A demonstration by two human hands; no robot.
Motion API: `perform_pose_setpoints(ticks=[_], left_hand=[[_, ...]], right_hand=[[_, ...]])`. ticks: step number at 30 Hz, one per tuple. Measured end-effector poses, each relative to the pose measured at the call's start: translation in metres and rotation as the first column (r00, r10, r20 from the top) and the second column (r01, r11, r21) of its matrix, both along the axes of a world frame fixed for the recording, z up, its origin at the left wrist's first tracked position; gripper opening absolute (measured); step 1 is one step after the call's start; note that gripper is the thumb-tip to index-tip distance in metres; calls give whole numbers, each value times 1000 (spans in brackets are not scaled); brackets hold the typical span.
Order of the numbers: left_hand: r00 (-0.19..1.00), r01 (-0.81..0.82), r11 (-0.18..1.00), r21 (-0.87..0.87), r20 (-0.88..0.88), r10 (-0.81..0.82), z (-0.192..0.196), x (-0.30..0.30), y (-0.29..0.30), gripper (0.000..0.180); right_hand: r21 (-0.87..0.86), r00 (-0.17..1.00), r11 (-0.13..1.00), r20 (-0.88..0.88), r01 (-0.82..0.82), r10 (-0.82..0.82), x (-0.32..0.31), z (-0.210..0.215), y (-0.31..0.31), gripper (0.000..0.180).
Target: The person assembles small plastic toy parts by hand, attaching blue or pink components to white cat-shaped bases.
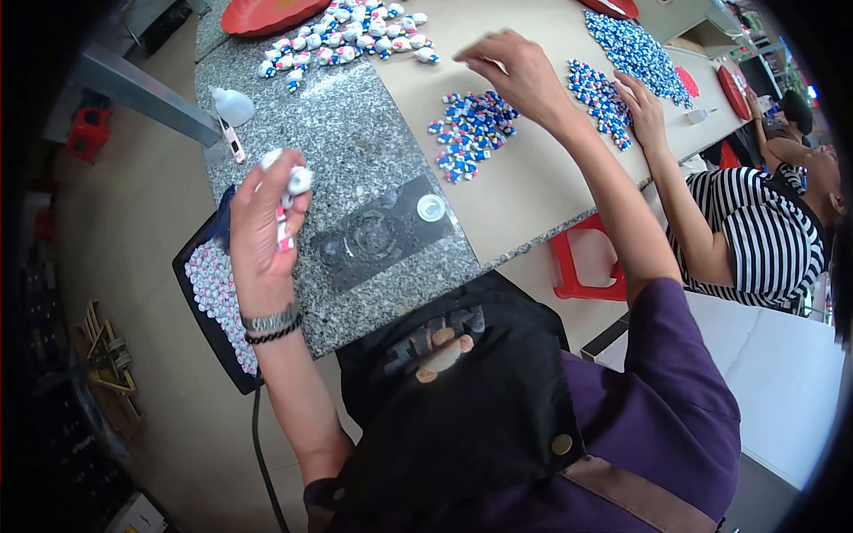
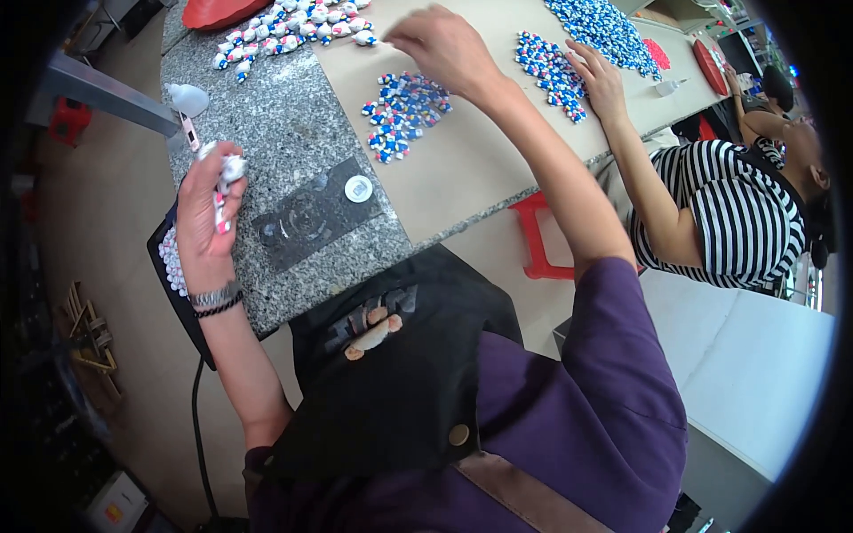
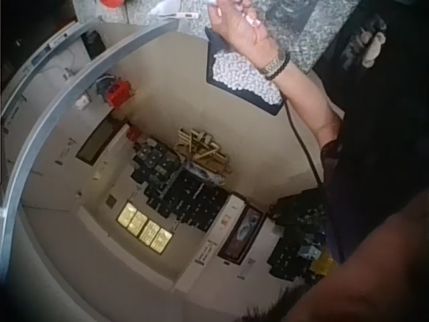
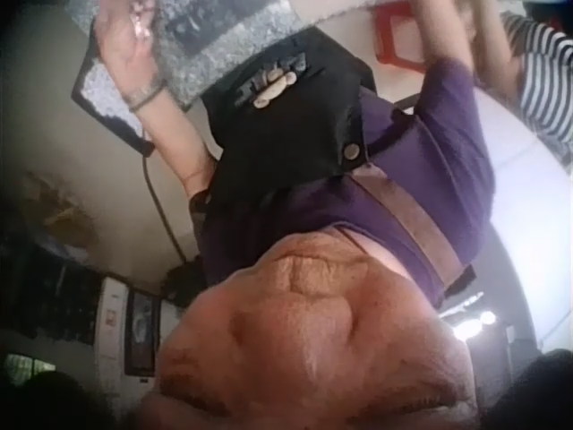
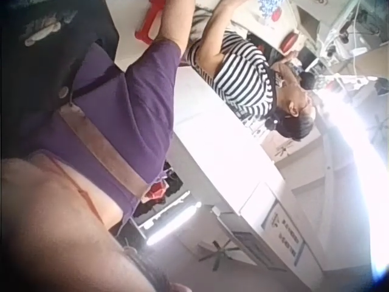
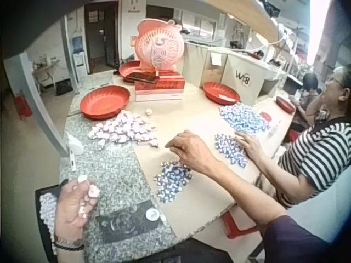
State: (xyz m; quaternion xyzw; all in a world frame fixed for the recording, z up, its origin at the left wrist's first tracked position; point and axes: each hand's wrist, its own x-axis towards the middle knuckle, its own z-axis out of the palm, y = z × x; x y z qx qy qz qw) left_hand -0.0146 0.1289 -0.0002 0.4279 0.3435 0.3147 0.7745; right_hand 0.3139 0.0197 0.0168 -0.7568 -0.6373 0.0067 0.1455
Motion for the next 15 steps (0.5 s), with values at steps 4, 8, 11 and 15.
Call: perform_pose_setpoints(ticks=[4,8,11,15], left_hand=[[881,166,864,476,-466,87,-8,21,3,27],[749,430,337,838,-539,385,-28,27,1,26],[746,430,286,856,-516,422,-29,29,-2,27],[738,458,338,823,-563,372,-27,26,-4,30]], right_hand=[[229,1000,973,-17,-21,25,5,-44,-61,34],[246,983,966,-179,84,-40,-25,-56,-82,37],[228,970,968,-240,102,-46,-36,-53,-79,38],[365,996,931,-86,-3,37,-50,-30,-56,31]])
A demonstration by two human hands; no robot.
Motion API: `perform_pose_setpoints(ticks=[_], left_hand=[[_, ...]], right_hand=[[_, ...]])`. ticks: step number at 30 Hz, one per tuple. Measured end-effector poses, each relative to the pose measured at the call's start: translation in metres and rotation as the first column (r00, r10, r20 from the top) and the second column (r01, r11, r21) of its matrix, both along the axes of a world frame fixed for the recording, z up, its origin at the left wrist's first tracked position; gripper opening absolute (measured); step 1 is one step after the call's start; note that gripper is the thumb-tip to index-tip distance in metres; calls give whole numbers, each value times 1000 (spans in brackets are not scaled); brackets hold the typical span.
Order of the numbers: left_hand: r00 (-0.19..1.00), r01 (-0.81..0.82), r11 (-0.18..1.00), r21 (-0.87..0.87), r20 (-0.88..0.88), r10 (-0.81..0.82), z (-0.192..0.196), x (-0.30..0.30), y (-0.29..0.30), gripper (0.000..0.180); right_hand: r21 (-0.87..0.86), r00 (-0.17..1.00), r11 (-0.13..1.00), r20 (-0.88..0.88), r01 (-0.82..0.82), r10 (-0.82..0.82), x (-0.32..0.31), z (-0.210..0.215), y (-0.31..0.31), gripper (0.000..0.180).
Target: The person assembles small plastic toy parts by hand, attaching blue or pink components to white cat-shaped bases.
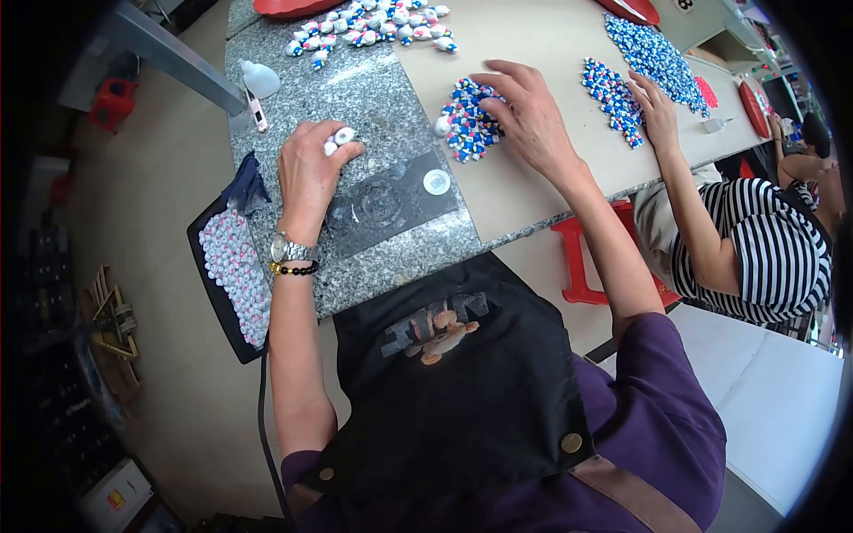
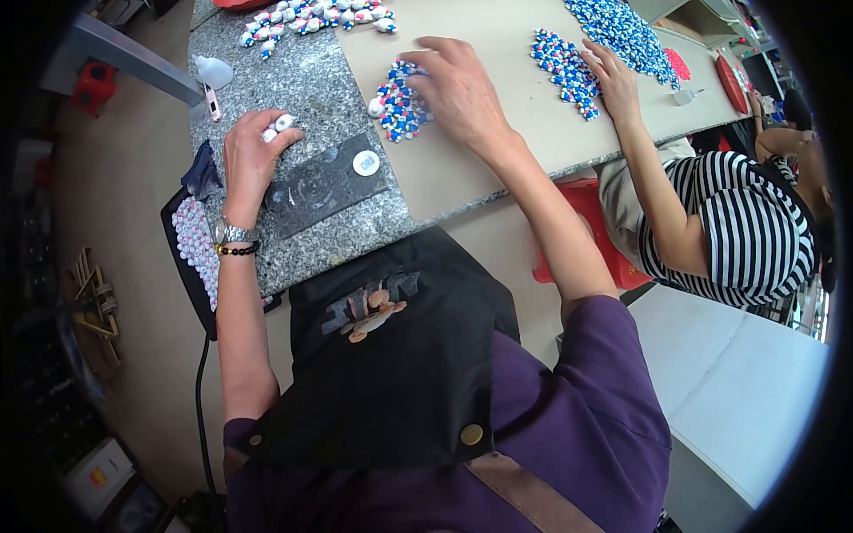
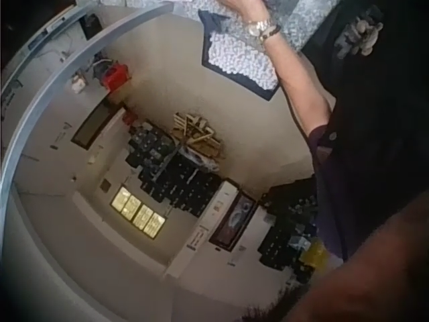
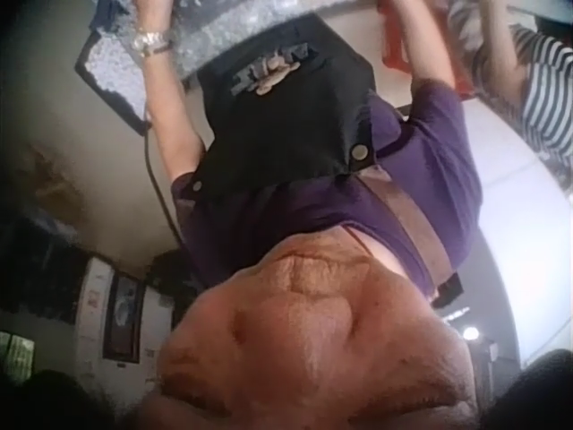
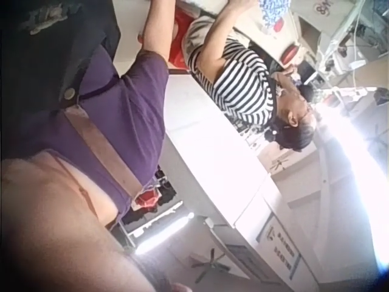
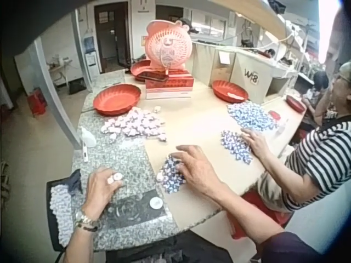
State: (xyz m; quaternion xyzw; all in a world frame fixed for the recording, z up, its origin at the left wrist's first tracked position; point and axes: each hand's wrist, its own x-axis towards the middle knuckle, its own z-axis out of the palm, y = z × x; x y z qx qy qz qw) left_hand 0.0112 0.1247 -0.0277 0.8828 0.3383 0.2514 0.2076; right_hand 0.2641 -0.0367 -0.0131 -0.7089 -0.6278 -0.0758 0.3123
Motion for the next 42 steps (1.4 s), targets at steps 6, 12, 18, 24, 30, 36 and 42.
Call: perform_pose_setpoints(ticks=[6,12,18,24,30,36,42], left_hand=[[999,38,999,25,-3,-38,3,1,0,39],[997,73,993,-91,40,-70,1,-5,6,59],[995,-36,947,-320,74,62,-1,-16,10,64],[818,-56,967,-248,545,187,12,-11,-15,38],[772,466,182,-866,499,394,56,-6,-118,53],[709,659,-140,-739,548,443,41,-20,-151,41],[631,742,-246,-624,526,569,28,-13,-156,35]], right_hand=[[-176,935,933,115,-313,335,-26,13,31,30],[-359,917,878,121,-317,381,-31,12,49,23],[-142,951,941,-37,-308,306,-37,21,53,16],[-39,657,949,-730,-312,186,-60,35,29,23],[197,846,888,-275,-415,456,-88,49,-20,21],[188,826,950,-471,-248,309,-77,29,-62,18],[-94,933,960,-226,265,-280,5,-8,-47,18]])
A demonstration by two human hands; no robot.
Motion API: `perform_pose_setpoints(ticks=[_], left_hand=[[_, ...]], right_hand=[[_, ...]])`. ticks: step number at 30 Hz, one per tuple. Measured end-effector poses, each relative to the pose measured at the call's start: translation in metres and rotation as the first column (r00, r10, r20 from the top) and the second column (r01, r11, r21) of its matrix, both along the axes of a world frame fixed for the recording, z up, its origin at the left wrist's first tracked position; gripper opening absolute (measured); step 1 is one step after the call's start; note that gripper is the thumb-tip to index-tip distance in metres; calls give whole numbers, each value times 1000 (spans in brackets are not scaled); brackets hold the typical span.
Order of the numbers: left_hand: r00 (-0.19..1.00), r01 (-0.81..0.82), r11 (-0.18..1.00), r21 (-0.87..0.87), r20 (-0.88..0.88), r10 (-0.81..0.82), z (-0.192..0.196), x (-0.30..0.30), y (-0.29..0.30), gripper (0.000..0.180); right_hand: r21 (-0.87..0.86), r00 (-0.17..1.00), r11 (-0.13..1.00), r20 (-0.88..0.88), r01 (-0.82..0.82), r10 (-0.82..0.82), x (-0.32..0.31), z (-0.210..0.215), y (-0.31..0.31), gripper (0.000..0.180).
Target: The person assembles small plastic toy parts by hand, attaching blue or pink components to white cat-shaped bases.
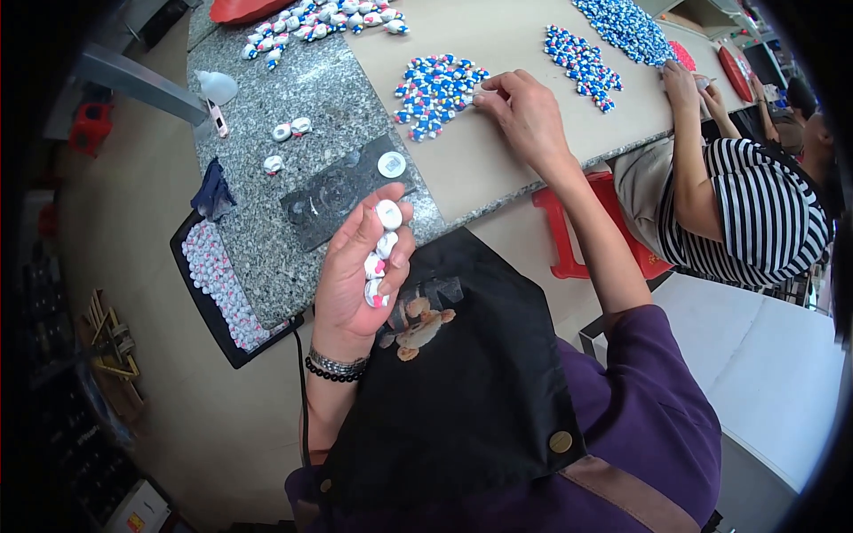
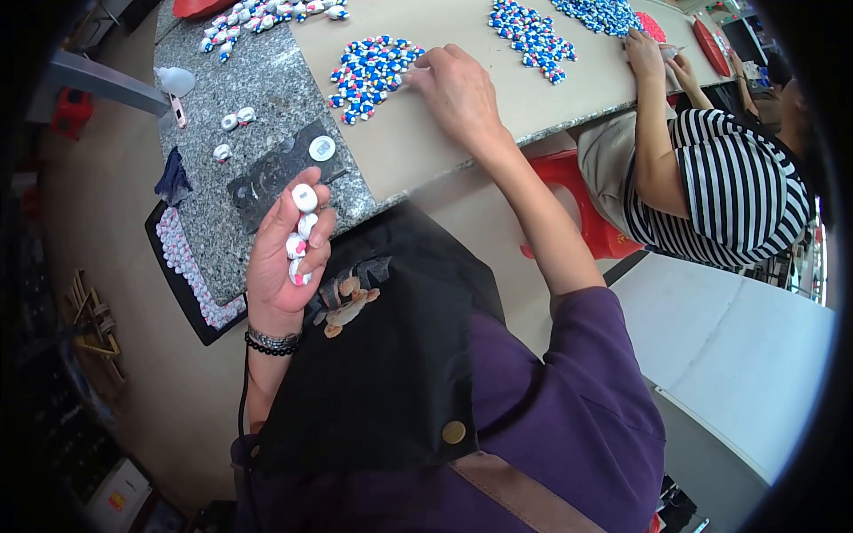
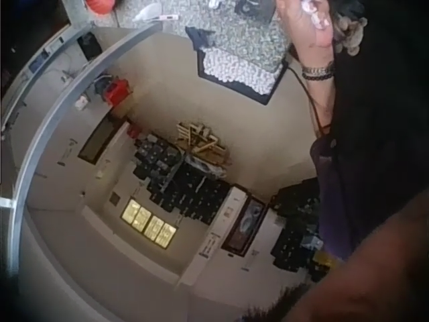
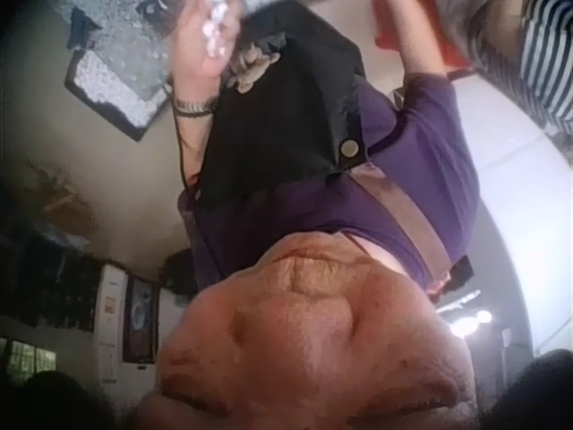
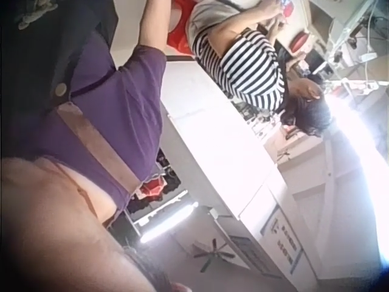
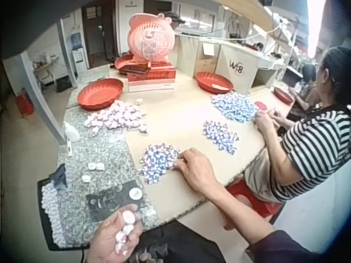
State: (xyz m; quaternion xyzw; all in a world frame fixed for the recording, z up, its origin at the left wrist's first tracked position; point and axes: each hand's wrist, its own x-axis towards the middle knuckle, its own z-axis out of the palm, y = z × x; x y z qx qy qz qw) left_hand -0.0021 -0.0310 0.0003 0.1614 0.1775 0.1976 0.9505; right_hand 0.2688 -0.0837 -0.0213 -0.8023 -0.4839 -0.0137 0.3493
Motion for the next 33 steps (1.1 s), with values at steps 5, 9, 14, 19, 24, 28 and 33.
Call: perform_pose_setpoints(ticks=[5,9,14,19,24,28,33], left_hand=[[998,-33,997,-63,47,36,-15,1,-2,37],[995,-49,997,-61,82,54,-19,0,-2,37],[996,-89,996,-3,-2,89,-17,-2,-3,35],[986,-133,990,49,-91,137,-15,-6,-7,35],[963,-162,966,201,-182,199,-13,-9,-9,33],[952,-198,941,273,-176,252,-16,-12,-9,33],[934,-201,916,346,-213,285,-14,-14,-6,32]], right_hand=[[21,980,1000,200,10,-14,3,-19,3,21],[5,999,999,-16,37,-36,1,-7,-6,19],[154,843,987,-525,-40,116,-22,3,-10,12],[205,752,943,-570,-262,332,-62,21,-4,13],[71,842,839,73,-539,534,-73,28,18,11],[-94,763,797,241,-596,600,-75,25,29,11],[-247,702,785,353,-568,619,-80,32,28,9]])
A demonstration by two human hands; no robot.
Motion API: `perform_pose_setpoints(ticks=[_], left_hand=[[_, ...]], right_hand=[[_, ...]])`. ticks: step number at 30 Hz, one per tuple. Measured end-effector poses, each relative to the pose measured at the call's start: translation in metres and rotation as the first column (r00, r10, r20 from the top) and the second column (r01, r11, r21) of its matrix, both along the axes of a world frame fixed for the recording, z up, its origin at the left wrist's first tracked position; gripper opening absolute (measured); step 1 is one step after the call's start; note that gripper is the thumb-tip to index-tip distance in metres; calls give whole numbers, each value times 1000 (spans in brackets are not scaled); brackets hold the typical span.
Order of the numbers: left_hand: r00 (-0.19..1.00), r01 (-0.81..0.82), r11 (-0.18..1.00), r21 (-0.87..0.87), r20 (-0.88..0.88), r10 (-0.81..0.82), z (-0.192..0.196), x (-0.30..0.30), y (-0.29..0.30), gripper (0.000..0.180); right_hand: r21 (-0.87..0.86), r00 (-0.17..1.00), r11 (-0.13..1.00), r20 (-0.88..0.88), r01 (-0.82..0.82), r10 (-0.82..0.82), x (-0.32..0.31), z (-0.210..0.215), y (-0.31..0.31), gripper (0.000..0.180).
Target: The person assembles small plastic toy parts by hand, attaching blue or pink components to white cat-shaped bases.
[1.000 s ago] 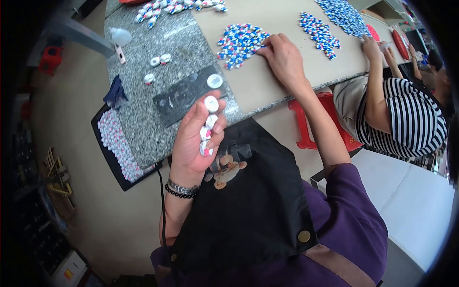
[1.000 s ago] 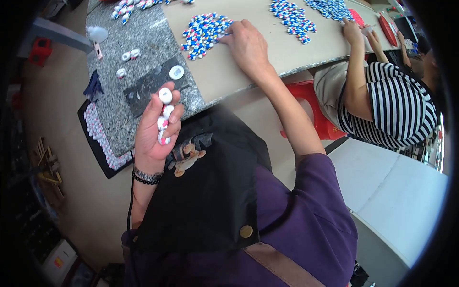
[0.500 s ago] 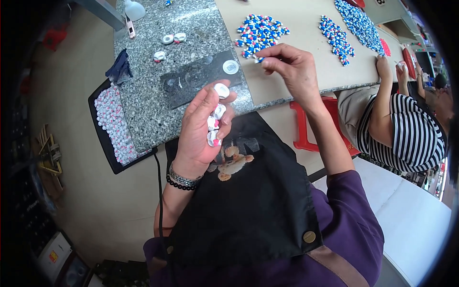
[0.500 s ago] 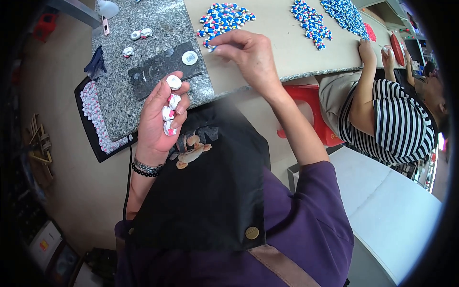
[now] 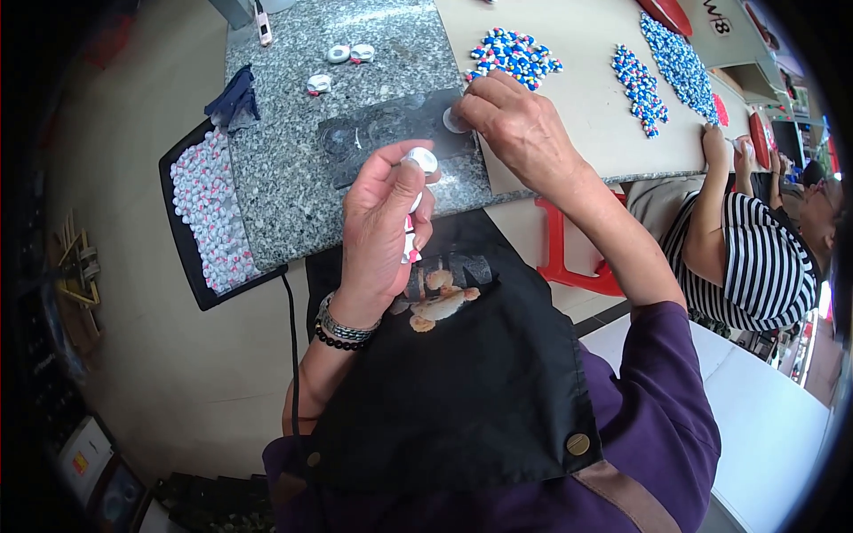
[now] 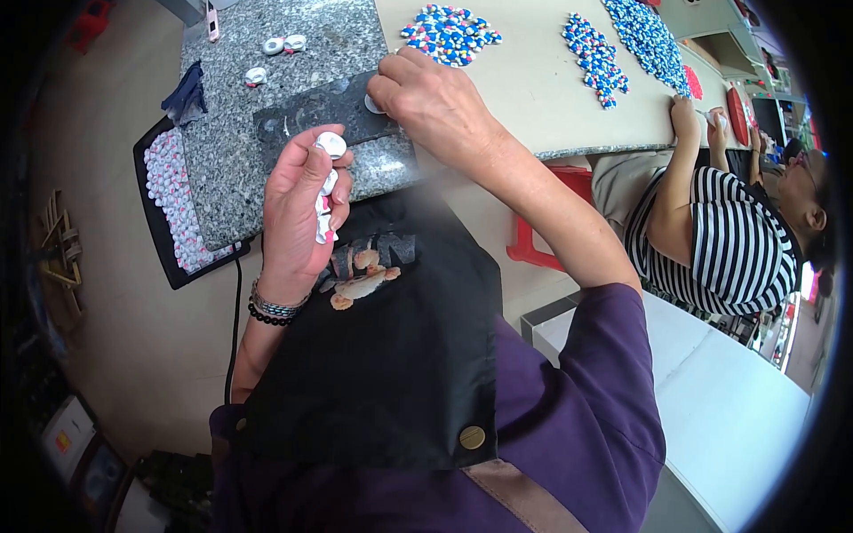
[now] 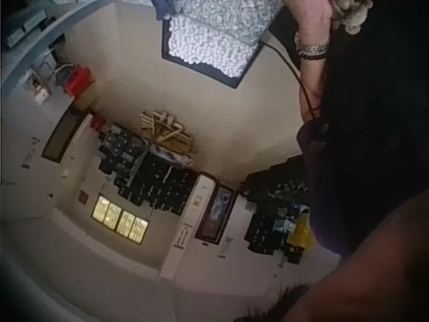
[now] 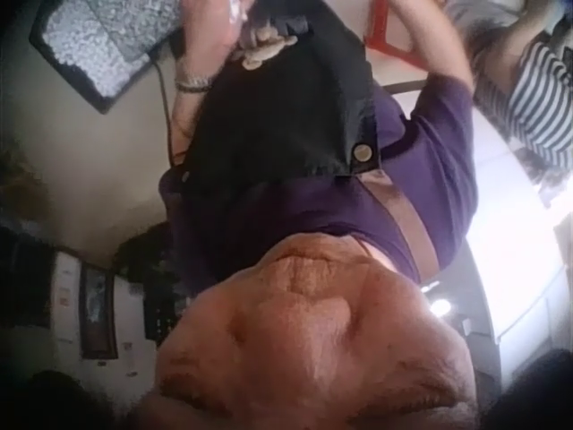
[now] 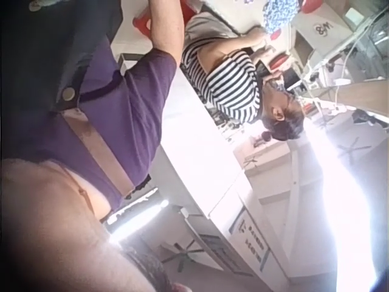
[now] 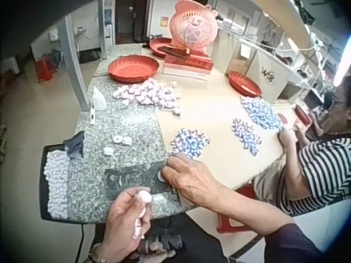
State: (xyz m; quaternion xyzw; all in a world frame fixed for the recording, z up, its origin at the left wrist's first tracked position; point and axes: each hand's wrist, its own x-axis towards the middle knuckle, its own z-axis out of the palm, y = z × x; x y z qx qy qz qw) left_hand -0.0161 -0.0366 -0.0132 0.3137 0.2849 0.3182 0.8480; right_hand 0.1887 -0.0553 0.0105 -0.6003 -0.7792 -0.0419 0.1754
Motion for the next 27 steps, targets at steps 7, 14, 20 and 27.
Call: perform_pose_setpoints(ticks=[7,14,20,27], left_hand=[[999,-32,994,106,3,32,1,5,6,33],[995,-93,983,157,-25,99,1,18,7,29],[995,-82,969,233,-33,92,3,26,5,25],[949,29,768,640,-259,181,-2,18,8,21]], right_hand=[[-42,979,999,-199,35,-43,1,-3,2,9],[-264,150,960,-950,89,-275,-14,3,-12,11],[-203,144,975,-966,94,-215,-28,5,-22,8],[-108,393,987,-908,115,-145,-31,5,-30,9]])
